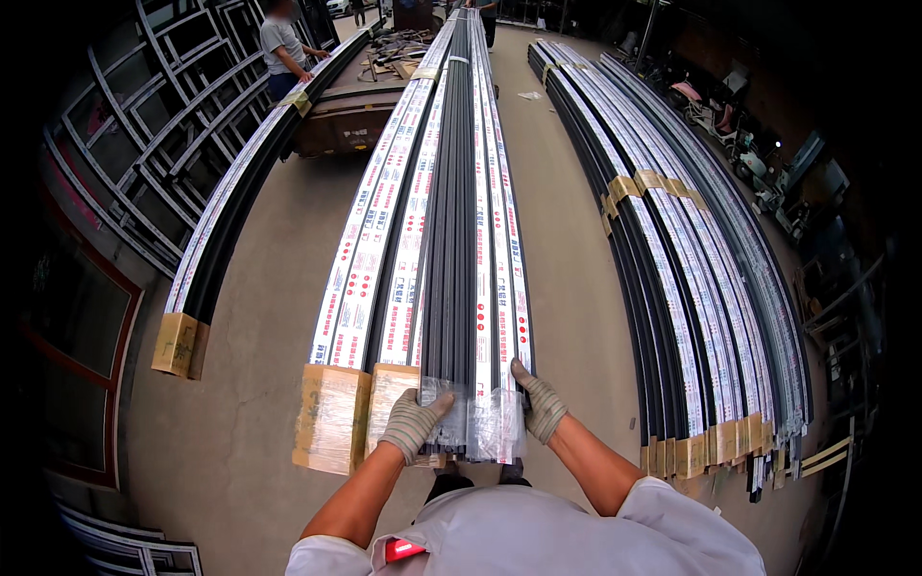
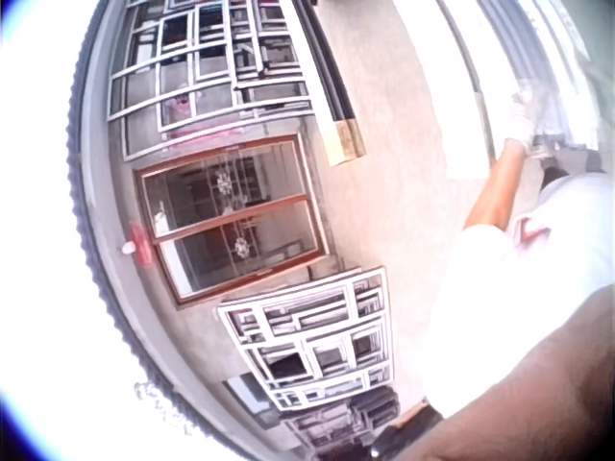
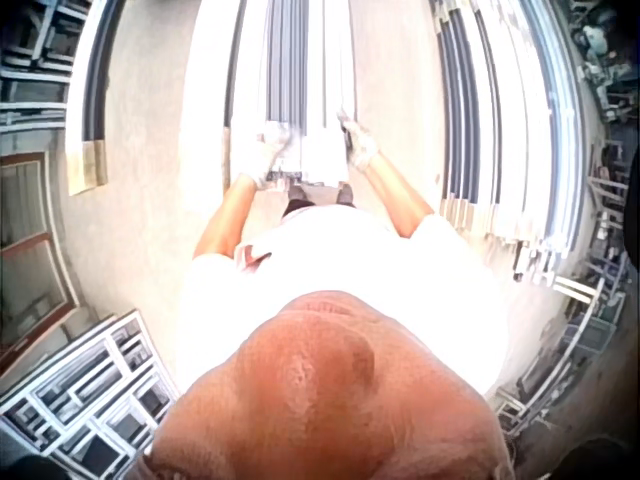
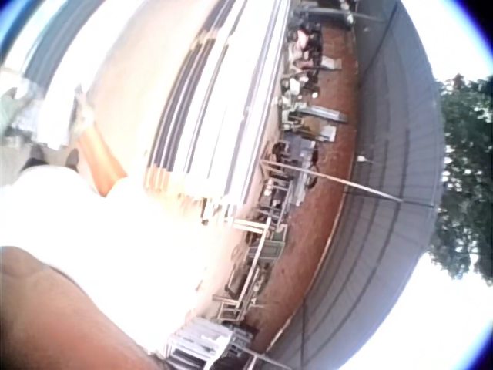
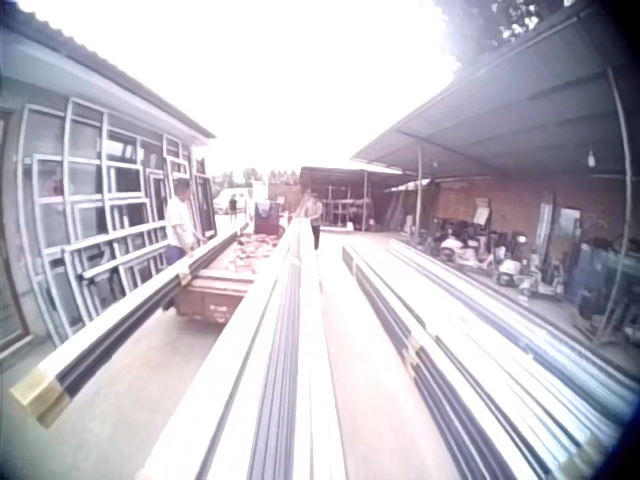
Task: The person repeatedly picks up long metal profiles wrapped in protective film and cardboard, carries them across a warehouse floor, and stacks them in a pile. The person wears gloves and moves the profiles one by one or in small groups.
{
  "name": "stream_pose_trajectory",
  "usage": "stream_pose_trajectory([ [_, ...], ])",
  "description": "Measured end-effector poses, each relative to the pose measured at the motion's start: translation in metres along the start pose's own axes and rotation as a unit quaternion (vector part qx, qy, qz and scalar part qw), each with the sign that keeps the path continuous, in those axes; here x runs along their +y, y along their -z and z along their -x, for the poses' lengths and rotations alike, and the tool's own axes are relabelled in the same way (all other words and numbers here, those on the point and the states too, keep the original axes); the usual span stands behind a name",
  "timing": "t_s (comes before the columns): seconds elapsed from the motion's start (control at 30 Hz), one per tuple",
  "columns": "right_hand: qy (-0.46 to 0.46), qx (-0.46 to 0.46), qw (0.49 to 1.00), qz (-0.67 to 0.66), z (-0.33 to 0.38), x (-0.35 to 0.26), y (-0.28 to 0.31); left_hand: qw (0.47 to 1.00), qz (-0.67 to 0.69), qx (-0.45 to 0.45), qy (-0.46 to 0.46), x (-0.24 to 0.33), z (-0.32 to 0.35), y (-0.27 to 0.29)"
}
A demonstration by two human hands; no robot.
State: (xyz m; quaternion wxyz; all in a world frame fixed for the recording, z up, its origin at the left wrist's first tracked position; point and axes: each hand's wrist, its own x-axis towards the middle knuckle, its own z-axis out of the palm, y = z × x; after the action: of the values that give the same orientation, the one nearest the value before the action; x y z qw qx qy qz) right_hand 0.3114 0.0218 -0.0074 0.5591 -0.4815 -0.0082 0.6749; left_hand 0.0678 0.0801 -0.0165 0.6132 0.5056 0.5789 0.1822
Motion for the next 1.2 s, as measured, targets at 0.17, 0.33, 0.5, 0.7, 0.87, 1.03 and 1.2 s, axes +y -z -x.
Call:
stream_pose_trajectory([
  [0.17,-0.017,0.014,1.000,0.022,-0.015,0.004,0.018,0.997,-0.041,0.066,0.010,0.014,0.009,0.017],
  [0.33,-0.052,0.020,0.998,0.018,0.006,-0.015,0.017,0.992,-0.115,0.055,0.012,0.041,0.030,0.025],
  [0.5,-0.037,0.011,0.999,0.034,-0.014,-0.009,0.044,0.970,-0.220,0.101,0.040,0.043,0.023,0.014],
  [0.7,-0.070,-0.004,0.997,0.035,-0.025,-0.007,0.060,0.945,-0.281,0.155,0.067,0.071,0.036,-0.007],
  [0.87,-0.051,-0.005,0.998,0.028,-0.029,-0.006,0.070,0.822,-0.453,0.321,-0.128,0.098,0.071,-0.035],
  [1.03,-0.074,-0.036,0.997,0.006,-0.020,-0.015,0.062,0.933,-0.262,0.184,-0.164,0.088,0.078,-0.089],
  [1.2,-0.062,-0.020,0.998,0.017,-0.016,-0.021,0.069,0.974,-0.150,0.132,-0.111,0.051,0.042,-0.161],
])
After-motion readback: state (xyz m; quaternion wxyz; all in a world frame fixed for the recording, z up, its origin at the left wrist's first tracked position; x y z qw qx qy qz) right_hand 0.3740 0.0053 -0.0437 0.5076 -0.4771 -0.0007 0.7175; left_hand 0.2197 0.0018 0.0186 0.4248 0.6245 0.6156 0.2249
